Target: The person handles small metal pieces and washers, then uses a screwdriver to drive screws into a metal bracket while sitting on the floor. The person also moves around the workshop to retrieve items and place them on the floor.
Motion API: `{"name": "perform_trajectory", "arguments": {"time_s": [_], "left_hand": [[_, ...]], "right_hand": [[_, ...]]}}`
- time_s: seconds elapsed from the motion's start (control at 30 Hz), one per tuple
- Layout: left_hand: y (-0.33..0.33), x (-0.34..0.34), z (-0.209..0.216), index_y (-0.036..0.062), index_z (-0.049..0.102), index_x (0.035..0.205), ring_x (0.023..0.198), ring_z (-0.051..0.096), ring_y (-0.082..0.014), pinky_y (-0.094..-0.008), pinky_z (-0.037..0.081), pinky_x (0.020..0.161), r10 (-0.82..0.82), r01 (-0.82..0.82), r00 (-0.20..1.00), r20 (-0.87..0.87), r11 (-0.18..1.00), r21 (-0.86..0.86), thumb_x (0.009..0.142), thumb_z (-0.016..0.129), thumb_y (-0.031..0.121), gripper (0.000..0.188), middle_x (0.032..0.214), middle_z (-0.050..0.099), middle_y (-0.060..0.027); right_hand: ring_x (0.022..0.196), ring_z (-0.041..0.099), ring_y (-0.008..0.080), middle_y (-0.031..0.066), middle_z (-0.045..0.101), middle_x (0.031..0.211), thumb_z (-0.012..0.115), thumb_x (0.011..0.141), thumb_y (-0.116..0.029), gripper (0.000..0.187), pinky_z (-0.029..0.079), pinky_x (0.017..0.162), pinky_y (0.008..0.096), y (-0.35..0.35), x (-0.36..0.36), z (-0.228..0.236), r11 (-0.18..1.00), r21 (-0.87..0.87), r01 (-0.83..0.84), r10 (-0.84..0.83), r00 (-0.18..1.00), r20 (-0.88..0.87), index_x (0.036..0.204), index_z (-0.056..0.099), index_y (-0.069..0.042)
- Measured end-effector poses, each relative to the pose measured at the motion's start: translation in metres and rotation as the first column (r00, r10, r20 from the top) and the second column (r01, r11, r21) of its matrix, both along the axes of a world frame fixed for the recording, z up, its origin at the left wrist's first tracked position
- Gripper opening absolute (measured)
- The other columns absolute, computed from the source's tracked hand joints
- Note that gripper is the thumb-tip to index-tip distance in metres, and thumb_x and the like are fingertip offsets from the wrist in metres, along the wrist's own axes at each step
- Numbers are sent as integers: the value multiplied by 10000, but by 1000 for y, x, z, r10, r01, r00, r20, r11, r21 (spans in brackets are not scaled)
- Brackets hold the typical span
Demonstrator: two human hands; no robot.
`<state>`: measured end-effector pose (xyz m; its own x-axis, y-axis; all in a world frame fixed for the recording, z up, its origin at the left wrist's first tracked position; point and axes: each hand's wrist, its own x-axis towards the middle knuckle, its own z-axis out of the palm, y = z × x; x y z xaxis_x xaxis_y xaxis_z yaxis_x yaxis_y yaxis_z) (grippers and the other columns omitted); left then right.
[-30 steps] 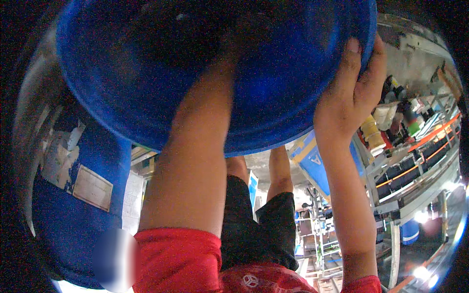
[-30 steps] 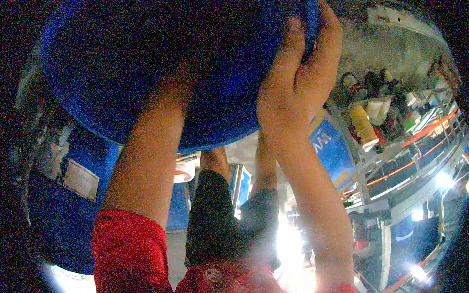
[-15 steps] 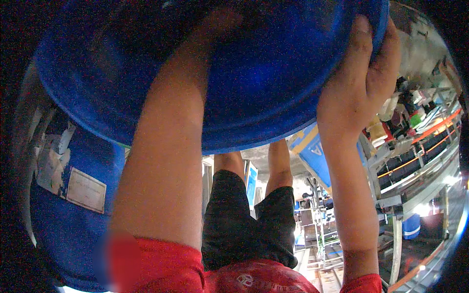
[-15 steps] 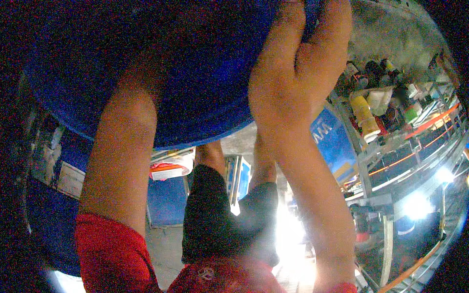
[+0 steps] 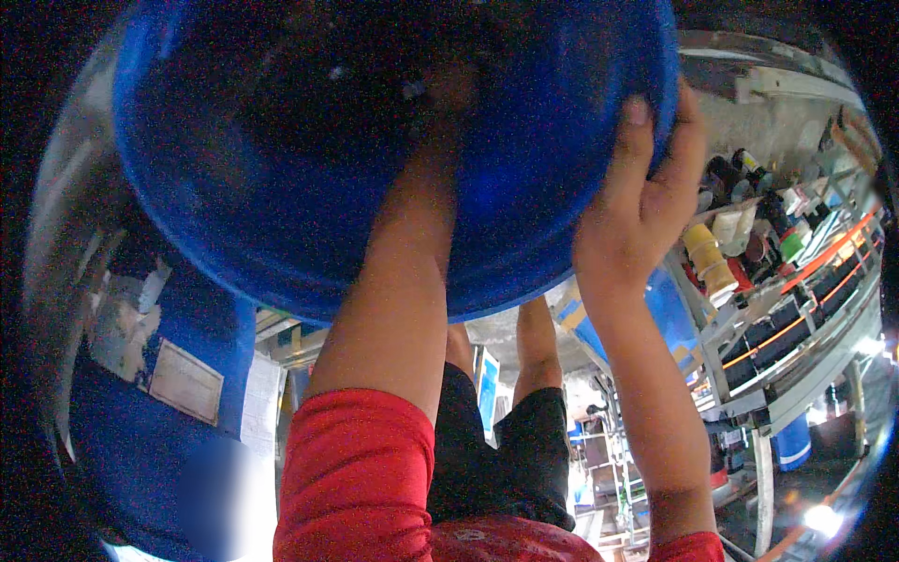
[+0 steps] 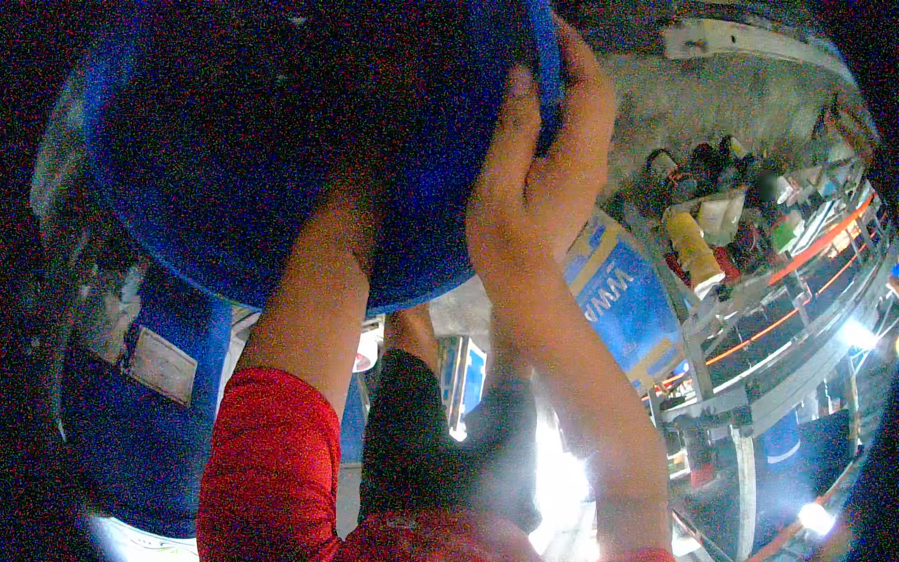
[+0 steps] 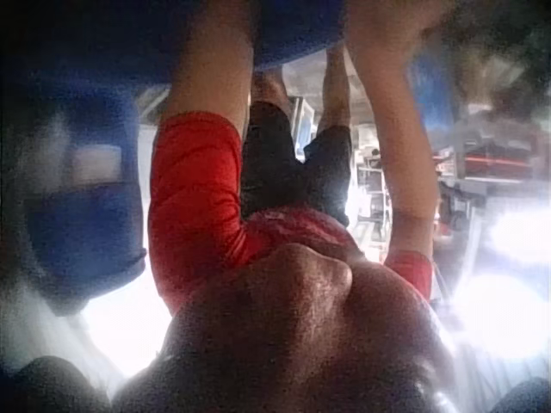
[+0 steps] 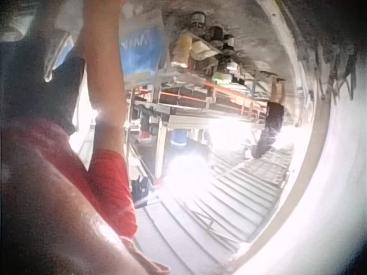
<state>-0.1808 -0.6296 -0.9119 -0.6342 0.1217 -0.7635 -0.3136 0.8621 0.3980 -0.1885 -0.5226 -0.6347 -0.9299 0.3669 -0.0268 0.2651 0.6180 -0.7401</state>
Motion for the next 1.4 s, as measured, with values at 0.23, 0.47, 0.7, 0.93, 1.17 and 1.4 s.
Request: {"name": "perform_trajectory", "arguments": {"time_s": [0.23, 0.47, 0.7, 0.93, 1.17, 1.4], "left_hand": [[-34, -5, 94, 29, 563, 1243, 799, 668, -250, -368, 559, 764, 546, -826, 541, 640, 202, 526, 881, 596, 46, 364, 946, 679, -147], [-54, 11, 322, 68, 488, 1375, 931, 657, -242, -352, 559, 852, 442, -848, 383, 811, -182, 499, 907, 618, 122, 488, 1065, 656, -105], [-77, 52, 530, 49, 551, 1273, 924, 674, -275, -384, 574, 850, 436, -651, 484, 759, -400, 645, 885, 630, 16, 397, 979, 666, -130], [-66, 79, 653, 34, 612, 1177, 942, 676, -226, -370, 566, 832, 445, -507, 617, 649, -407, 760, 865, 665, -2, 318, 976, 699, -129], [-63, 104, 716, -12, 688, 1023, 803, 666, -160, -287, 543, 758, 553, -429, 714, 429, -138, 893, 841, 710, 15, 185, 908, 706, -112], [-59, 126, 777, 15, 725, 893, 625, 497, -34, -197, 371, 552, 473, 26, 834, -285, 482, 876, 916, 672, 166, 162, 762, 686, -19]], "right_hand": [[1136, 558, 330, 192, 594, 1202, 509, 988, -217, 361, 398, 1011, 389, -3, -5, 6, 995, 56, -83, 86, 995, -50, 1267, 531, 12], [1113, 559, 339, 188, 585, 1205, 571, 939, -159, 317, 420, 976, 423, -4, 5, 45, 977, 212, -8, 46, 984, -173, 1222, 558, -17], [875, 641, 230, 137, 657, 1003, 732, 798, -38, 292, 520, 777, 328, -20, 73, 293, 866, -278, -415, 361, 905, -226, 1077, 649, -16], [875, 656, 224, 125, 664, 1011, 798, 729, -26, 424, 542, 767, 310, -14, 107, 414, 905, -174, -388, 298, 871, -389, 1124, 646, -48], [845, 695, 195, 114, 722, 952, 773, 779, -51, 198, 555, 738, 289, -2, 130, 483, 889, -5, -458, 416, 812, -410, 969, 723, -22], [635, 622, 117, 91, 691, 771, 706, 887, -131, 163, 517, 623, 255, 27, 152, 493, 484, -814, -322, 215, 945, -247, 833, 686, 21]]}}
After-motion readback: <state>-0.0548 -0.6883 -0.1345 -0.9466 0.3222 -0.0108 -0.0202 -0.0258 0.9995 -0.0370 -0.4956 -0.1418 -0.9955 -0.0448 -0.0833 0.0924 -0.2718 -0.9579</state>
